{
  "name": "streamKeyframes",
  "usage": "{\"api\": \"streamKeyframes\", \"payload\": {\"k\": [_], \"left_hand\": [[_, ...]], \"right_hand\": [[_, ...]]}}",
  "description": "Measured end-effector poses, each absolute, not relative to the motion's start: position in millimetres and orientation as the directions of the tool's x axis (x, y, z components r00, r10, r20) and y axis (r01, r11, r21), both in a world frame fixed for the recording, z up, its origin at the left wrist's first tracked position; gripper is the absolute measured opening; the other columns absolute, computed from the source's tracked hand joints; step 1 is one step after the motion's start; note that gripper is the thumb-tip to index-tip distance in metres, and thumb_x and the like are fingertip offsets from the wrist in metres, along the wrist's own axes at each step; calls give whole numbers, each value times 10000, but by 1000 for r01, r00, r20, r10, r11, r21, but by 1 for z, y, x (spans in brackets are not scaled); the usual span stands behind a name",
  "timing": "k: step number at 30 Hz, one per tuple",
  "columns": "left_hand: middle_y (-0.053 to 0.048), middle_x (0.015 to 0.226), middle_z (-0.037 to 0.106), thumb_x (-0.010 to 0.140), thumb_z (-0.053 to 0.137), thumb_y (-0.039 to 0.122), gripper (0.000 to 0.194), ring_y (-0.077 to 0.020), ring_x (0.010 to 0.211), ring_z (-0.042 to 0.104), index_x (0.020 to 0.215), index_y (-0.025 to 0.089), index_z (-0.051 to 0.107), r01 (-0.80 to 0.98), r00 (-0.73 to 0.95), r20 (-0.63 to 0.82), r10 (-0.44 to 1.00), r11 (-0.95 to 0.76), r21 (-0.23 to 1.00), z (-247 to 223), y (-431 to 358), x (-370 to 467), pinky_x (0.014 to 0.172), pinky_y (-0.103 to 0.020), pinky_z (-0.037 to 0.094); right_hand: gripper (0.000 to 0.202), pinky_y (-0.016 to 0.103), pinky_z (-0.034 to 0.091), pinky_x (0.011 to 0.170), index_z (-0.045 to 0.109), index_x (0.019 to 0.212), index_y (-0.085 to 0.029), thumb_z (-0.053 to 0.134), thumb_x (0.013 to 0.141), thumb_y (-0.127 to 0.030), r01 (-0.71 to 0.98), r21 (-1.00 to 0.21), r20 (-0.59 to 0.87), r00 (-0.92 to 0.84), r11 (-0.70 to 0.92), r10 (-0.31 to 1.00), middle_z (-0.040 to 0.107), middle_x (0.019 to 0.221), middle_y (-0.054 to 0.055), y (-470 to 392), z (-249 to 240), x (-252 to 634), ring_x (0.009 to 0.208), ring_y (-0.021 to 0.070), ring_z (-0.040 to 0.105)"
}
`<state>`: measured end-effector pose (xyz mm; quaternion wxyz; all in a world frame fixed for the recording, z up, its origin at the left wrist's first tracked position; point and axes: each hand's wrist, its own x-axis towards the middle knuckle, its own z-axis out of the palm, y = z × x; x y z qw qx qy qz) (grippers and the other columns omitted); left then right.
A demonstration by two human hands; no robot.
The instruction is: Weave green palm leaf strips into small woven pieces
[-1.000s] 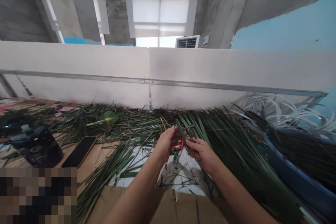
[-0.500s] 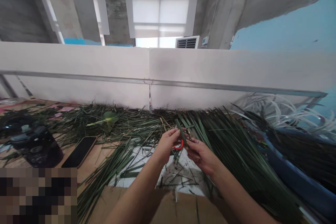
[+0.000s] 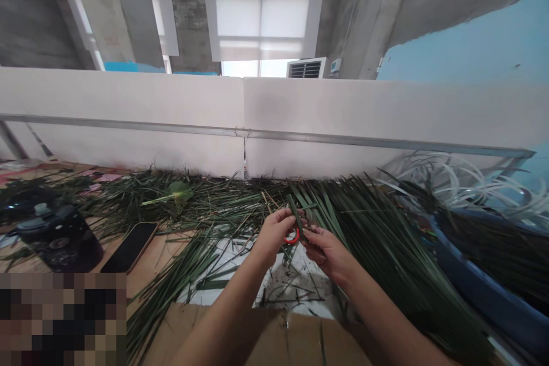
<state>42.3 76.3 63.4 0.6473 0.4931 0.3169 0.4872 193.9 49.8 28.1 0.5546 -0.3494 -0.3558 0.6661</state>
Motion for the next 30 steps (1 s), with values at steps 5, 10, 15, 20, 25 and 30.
{"api": "streamKeyframes", "payload": {"k": [5,10,15,20,25,30], "left_hand": [[-33,780,708,714,679,260,172,-176,741,642,848,155,707,-286,250,138,958,-64,956,55,80,47,717,-283,496],[7,714,619,817,599,268,110,-136,658,539,793,172,647,-97,262,198,944,-178,979,44,83,52,625,-246,405],[12,709,586,873,555,265,135,-146,689,515,762,198,593,116,262,261,929,-299,947,38,80,57,637,-251,376],[15,702,572,885,566,323,171,-148,670,496,761,206,577,188,260,289,922,-341,921,33,76,61,626,-257,350],[13,690,543,850,582,378,212,-145,668,465,742,198,556,69,266,258,929,-285,956,30,79,62,631,-262,338],[39,654,488,762,710,529,376,-118,629,411,738,179,576,-94,308,175,935,-154,984,37,75,61,611,-253,305]], "right_hand": [[418,199,331,460,766,869,-173,949,613,-449,-294,-955,36,-3,34,999,687,707,0,51,29,195,505,74,465],[425,298,485,701,756,853,-209,928,613,-514,-212,-963,129,188,168,974,738,799,19,48,43,199,763,203,643],[435,334,496,773,742,855,-213,929,597,-510,-165,-963,174,223,213,959,741,822,26,47,44,199,790,221,654],[380,318,490,726,758,821,-206,924,603,-469,-150,-960,194,246,235,950,737,768,15,46,45,199,725,199,639],[347,293,484,631,769,774,-197,938,566,-417,-273,-944,122,236,186,964,740,721,11,44,47,199,634,173,622],[363,303,516,643,769,766,-205,963,532,-403,-346,-926,87,200,153,976,754,721,16,44,50,199,652,187,663]]}}
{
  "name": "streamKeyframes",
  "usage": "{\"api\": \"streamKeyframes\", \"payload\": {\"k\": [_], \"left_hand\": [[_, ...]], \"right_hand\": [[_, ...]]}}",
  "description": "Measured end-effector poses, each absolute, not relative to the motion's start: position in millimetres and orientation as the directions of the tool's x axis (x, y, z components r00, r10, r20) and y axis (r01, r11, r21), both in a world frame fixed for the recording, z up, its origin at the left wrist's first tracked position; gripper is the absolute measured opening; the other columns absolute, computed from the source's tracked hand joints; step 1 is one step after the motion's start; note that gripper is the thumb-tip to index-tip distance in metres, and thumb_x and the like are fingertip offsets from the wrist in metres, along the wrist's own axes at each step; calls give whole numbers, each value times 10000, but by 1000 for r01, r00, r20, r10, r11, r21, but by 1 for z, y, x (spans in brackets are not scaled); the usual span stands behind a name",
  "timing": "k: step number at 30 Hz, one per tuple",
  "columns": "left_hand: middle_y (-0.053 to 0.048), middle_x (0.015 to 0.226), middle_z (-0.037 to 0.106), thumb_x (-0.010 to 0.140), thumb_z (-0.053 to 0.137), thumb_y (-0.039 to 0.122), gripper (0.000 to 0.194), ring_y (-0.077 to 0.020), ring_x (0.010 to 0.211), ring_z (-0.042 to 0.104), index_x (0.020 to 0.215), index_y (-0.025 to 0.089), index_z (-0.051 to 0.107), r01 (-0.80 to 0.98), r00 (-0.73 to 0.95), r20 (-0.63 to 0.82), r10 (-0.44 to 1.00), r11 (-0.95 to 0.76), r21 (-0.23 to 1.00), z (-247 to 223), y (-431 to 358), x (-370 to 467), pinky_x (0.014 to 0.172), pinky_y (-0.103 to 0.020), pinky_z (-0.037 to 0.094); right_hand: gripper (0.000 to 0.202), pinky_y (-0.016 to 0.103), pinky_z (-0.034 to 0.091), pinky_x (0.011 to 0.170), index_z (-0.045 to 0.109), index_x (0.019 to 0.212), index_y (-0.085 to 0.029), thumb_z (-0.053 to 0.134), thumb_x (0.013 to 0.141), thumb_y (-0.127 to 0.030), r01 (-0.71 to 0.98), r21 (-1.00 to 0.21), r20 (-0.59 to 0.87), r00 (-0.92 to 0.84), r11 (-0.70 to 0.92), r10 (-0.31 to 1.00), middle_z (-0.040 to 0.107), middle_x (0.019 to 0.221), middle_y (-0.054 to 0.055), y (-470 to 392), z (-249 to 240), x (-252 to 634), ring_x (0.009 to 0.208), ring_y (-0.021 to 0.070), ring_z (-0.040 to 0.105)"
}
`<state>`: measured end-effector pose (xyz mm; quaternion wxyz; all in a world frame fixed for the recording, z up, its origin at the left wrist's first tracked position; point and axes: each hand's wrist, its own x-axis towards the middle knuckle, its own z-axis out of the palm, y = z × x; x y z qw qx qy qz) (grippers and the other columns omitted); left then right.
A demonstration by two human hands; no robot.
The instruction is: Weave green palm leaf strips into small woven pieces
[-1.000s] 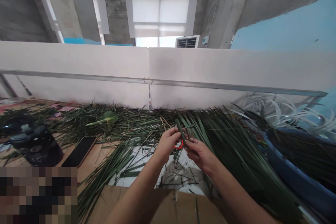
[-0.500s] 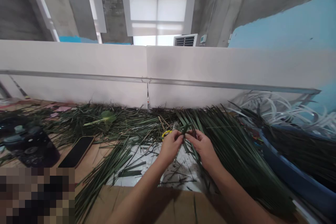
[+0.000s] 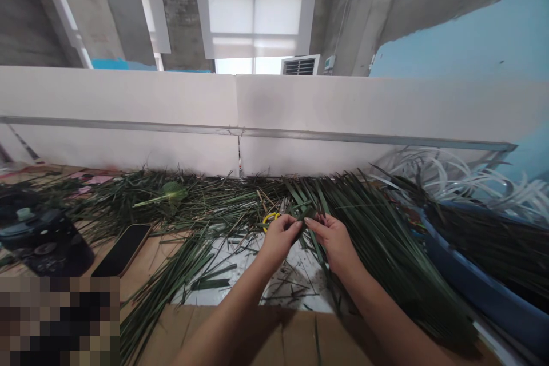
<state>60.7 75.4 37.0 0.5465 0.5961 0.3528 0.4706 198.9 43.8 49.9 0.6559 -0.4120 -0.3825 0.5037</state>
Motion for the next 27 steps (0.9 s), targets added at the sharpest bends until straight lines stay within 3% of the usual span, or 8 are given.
{"api": "streamKeyframes", "payload": {"k": [7,11,16,21,27], "left_hand": [[-25,745,647,678,713,771,639,-142,657,547,842,156,660,-234,432,11,902,101,967,52,69,54,627,-262,367],[1,660,606,651,809,656,540,-111,604,493,780,156,650,-225,426,62,903,39,974,50,72,53,612,-247,348],[33,614,536,740,738,566,407,-113,577,448,729,177,620,-144,284,178,942,-142,979,43,79,54,582,-249,343],[12,641,576,805,661,502,332,-138,612,483,752,175,644,-15,318,228,920,-236,972,40,81,53,602,-261,366],[-15,736,620,769,716,470,305,-150,689,527,801,167,696,-64,389,194,900,-183,981,42,80,54,655,-264,400]], "right_hand": [[375,280,479,549,730,742,-211,971,516,-387,-375,-913,82,210,157,974,739,716,8,43,56,199,632,185,662],[384,234,366,446,735,769,-194,975,529,-374,-377,-911,89,210,165,974,719,707,0,46,55,201,516,112,545],[458,222,164,380,752,840,-168,937,594,-507,-328,-922,117,273,207,955,704,704,1,47,54,206,400,24,265],[437,269,442,540,722,755,-189,977,515,-450,-310,-929,107,292,200,950,699,676,-1,47,54,206,560,139,572],[400,284,455,580,710,729,-197,975,538,-428,-294,-940,103,234,171,967,677,638,-16,50,44,208,577,153,579]]}}
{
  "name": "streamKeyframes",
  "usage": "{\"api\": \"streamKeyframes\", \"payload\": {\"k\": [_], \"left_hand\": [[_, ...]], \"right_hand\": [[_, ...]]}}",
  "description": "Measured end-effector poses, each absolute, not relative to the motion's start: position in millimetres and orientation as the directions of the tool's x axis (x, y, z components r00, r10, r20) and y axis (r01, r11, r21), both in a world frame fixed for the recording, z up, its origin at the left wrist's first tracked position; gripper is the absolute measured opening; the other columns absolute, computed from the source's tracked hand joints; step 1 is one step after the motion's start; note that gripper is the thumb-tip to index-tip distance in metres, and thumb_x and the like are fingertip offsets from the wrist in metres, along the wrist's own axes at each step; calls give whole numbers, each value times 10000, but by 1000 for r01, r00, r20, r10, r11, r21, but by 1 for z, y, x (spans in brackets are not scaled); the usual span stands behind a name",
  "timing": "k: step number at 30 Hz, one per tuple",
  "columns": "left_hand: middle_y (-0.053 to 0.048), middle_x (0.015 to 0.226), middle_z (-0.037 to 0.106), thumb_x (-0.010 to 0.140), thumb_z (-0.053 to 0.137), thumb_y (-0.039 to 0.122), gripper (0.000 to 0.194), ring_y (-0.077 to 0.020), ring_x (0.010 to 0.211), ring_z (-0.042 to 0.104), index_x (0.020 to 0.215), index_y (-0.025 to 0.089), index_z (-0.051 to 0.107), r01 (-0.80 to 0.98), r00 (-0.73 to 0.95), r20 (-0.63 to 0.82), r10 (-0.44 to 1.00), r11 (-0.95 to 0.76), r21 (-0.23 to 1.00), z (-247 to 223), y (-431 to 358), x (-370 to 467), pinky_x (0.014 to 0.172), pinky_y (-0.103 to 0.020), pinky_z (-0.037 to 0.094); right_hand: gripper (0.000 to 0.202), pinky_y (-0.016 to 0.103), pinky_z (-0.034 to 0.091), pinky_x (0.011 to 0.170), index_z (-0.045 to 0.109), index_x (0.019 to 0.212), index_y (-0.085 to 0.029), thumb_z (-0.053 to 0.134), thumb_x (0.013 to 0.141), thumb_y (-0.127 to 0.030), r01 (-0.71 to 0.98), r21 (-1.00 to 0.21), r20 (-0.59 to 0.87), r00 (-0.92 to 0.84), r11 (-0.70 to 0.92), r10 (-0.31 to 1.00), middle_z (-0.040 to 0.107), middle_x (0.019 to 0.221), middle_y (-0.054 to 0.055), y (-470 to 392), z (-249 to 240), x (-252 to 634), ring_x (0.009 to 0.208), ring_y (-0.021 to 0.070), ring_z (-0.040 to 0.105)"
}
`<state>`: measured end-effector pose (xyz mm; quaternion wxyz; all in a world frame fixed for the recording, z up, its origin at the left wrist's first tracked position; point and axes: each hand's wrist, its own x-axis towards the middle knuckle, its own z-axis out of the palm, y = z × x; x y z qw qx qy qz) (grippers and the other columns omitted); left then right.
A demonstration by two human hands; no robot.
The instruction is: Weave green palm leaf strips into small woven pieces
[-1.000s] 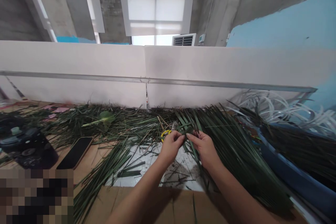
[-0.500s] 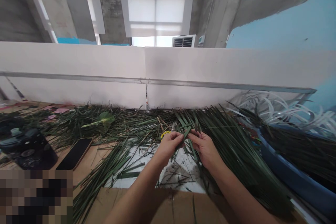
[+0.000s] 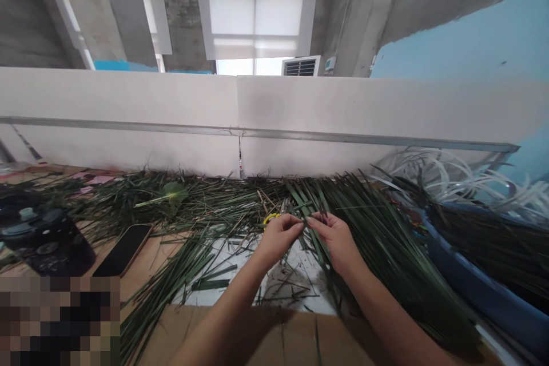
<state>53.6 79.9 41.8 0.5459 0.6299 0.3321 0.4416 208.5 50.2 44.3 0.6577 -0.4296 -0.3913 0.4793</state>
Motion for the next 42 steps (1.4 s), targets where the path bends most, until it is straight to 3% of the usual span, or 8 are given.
{"api": "streamKeyframes", "payload": {"k": [3,9,15,20,24,29,35,42], "left_hand": [[-14,733,629,711,777,449,302,-146,682,534,784,167,696,-113,368,174,913,-141,983,44,79,53,661,-266,406],[-34,694,666,699,773,637,492,-139,638,572,785,161,682,-168,471,38,881,47,985,51,75,47,651,-262,407],[-1,680,625,669,830,574,443,-121,633,526,755,167,679,-171,398,113,911,-47,984,51,75,47,638,-252,384],[-67,720,689,696,739,728,601,-175,688,627,839,144,722,-221,563,-11,827,164,961,54,73,43,710,-296,461],[-31,723,644,622,871,594,520,-135,658,579,816,145,695,-259,616,-28,787,236,937,55,72,41,690,-277,447],[11,674,594,589,899,527,482,-100,608,507,760,169,624,-266,484,-9,875,157,951,55,75,41,649,-253,384],[-8,693,617,631,854,515,415,-121,650,511,731,166,652,-163,457,76,886,-1,987,55,74,44,662,-267,361],[15,673,590,630,840,501,408,-111,621,478,771,162,662,-230,334,86,939,-7,973,58,77,43,617,-254,354]], "right_hand": [[400,280,450,578,714,743,-197,969,555,-441,-280,-947,101,200,156,975,677,642,-15,50,43,208,579,153,579],[423,303,478,586,706,720,-200,980,513,-447,-308,-940,87,194,144,977,686,657,-4,47,50,205,585,173,610],[412,312,496,597,716,750,-202,982,536,-433,-303,-944,82,173,132,982,702,666,2,46,50,206,587,177,618],[410,302,491,590,727,755,-207,986,517,-417,-341,-925,106,192,168,976,705,711,6,46,55,205,639,186,629],[403,268,420,511,766,813,-209,985,531,-397,-359,-919,104,170,160,980,661,667,-15,45,56,204,546,133,533],[422,239,266,422,777,818,-185,945,596,-501,-308,-936,115,191,171,975,664,672,-8,45,54,205,433,52,313],[435,261,422,561,714,717,-191,986,524,-469,-293,-945,93,178,143,980,653,644,-11,45,53,205,582,135,539],[535,231,306,536,748,883,-205,799,708,-708,-126,-989,56,129,73,990,599,699,-20,41,54,206,603,118,460]]}}
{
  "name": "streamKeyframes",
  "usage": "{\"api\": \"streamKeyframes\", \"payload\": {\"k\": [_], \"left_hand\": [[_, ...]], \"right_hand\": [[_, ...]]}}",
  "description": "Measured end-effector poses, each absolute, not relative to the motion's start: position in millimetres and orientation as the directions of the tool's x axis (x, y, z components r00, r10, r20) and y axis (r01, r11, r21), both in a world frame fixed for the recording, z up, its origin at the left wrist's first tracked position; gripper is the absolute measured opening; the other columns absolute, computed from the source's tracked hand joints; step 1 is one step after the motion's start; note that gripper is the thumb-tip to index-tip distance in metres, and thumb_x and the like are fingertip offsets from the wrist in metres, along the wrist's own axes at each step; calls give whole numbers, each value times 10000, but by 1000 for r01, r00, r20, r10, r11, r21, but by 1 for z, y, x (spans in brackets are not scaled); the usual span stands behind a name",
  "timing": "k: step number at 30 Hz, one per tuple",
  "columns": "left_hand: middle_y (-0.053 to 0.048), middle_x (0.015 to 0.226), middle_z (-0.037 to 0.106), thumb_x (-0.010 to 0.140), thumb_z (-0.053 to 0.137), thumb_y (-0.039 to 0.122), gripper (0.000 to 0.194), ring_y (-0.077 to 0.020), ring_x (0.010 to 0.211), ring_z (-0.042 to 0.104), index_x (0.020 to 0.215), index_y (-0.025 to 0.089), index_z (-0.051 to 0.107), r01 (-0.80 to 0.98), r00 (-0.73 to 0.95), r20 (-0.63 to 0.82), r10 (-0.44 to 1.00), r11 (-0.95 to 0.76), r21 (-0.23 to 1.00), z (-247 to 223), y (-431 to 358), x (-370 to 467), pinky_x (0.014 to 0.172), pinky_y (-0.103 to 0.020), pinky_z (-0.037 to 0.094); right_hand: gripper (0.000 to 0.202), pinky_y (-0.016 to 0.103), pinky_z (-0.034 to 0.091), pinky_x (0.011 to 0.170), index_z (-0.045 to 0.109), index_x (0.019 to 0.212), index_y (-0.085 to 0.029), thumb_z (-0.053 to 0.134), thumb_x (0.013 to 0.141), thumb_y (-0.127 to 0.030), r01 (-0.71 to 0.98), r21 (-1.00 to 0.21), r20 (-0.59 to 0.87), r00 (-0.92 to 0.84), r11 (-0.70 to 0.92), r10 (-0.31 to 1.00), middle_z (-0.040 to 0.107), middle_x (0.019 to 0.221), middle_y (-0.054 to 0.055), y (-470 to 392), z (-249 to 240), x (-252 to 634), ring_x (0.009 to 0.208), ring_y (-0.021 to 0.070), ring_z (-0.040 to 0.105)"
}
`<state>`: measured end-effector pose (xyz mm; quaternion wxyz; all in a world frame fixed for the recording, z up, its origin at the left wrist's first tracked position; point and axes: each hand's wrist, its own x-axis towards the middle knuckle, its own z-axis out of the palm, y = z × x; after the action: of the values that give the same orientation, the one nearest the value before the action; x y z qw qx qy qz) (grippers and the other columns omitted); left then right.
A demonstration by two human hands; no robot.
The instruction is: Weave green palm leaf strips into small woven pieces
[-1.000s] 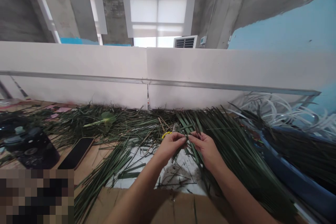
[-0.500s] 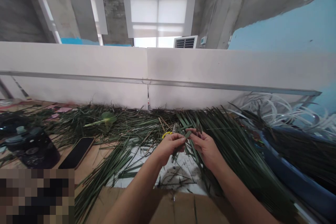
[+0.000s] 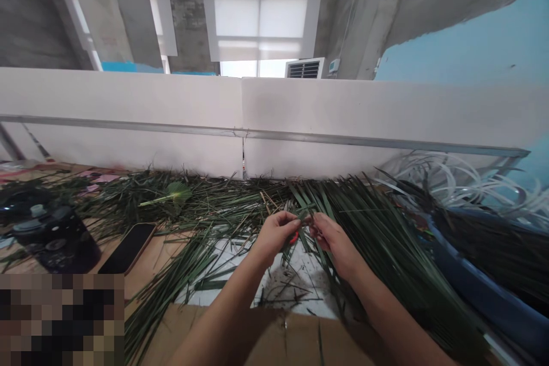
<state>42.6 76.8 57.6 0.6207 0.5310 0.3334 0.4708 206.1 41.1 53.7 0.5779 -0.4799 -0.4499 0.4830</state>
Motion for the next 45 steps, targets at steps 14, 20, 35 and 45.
{"api": "streamKeyframes", "payload": {"k": [14,20,35,45], "left_hand": [[-15,710,646,617,859,482,411,-119,635,524,784,147,688,-293,242,101,965,-26,956,52,79,46,627,-252,378],[2,665,623,608,855,432,352,-115,620,518,733,155,677,-272,244,133,961,-64,960,51,77,51,625,-249,380],[-8,662,636,665,785,384,250,-135,628,550,715,178,652,-213,269,136,954,-79,974,44,77,53,621,-260,405],[1,674,611,638,815,385,278,-114,636,510,715,166,662,-214,289,116,950,-53,975,48,74,52,616,-248,365]], "right_hand": [[472,251,155,486,620,895,-238,736,785,-682,-198,-979,52,24,56,998,459,652,-65,38,44,189,518,98,285],[512,232,170,494,651,922,-238,822,700,-666,-248,-968,16,76,34,997,490,679,-55,36,44,187,559,101,354],[501,232,314,528,661,792,-230,900,597,-625,-275,-960,9,156,52,988,547,705,-28,32,52,181,641,132,472],[491,240,294,504,627,723,-228,892,587,-617,-247,-966,24,188,71,982,486,618,-43,35,47,182,574,123,413]]}}
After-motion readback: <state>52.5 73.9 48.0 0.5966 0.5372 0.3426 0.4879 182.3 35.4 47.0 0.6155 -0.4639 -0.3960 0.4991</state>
